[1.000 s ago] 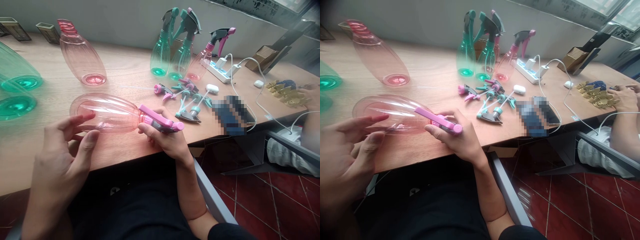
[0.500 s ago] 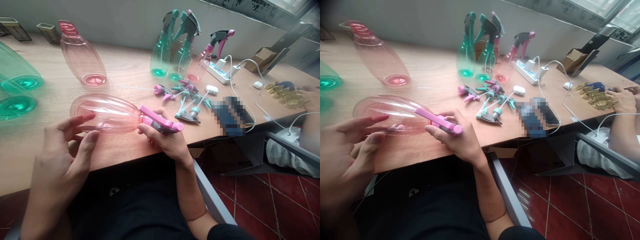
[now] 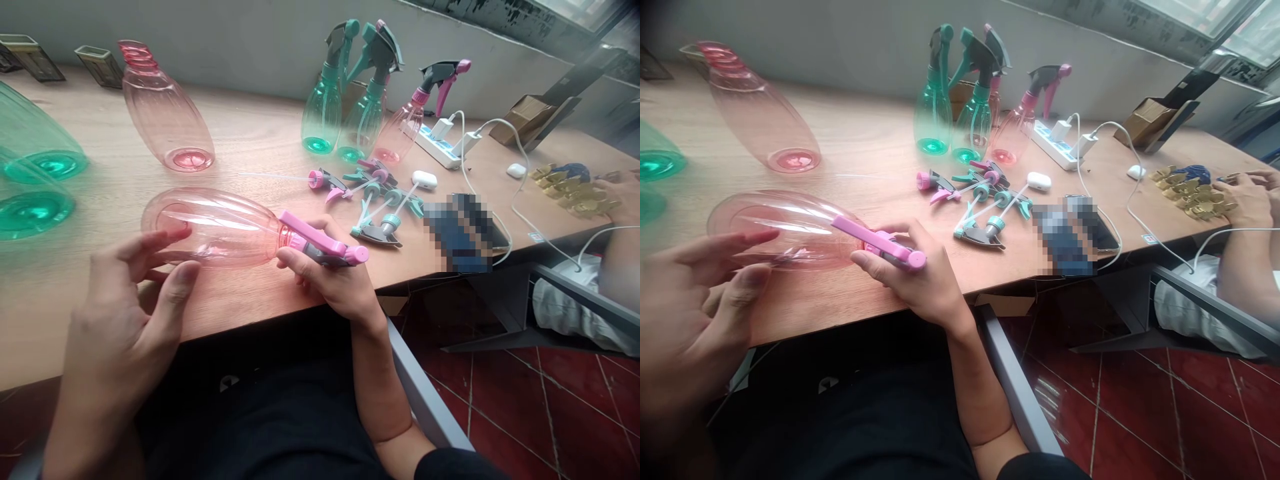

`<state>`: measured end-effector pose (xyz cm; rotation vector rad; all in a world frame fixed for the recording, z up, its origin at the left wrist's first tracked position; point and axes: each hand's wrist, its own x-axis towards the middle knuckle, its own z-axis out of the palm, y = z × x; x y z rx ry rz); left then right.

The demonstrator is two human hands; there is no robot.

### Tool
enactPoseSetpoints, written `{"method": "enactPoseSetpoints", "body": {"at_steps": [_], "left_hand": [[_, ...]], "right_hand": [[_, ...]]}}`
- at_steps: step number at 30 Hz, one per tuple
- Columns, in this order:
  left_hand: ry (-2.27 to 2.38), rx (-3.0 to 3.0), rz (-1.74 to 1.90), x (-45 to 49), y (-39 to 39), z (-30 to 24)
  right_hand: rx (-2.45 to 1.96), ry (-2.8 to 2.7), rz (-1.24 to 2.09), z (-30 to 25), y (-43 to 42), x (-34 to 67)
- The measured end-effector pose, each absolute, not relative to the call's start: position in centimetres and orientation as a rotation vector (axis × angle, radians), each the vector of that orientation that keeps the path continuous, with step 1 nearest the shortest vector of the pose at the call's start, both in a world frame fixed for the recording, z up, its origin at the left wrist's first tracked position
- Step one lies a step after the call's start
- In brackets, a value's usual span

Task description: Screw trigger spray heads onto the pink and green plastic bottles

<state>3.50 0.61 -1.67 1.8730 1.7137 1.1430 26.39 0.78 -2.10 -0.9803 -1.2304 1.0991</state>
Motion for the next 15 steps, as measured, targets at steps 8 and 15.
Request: {"method": "enactPoseSetpoints", "body": {"at_steps": [8, 15], "left_hand": [[1.727, 1.857, 1.139, 3.47, 0.49, -1.81], [1.737, 1.849, 1.135, 3.61, 0.53, -1.65]], "right_hand": [[-0.965, -1.225, 1.104, -2.1, 0.79, 26.37], [-0.971, -1.232, 1.105, -2.05, 0.83, 26.41]]}}
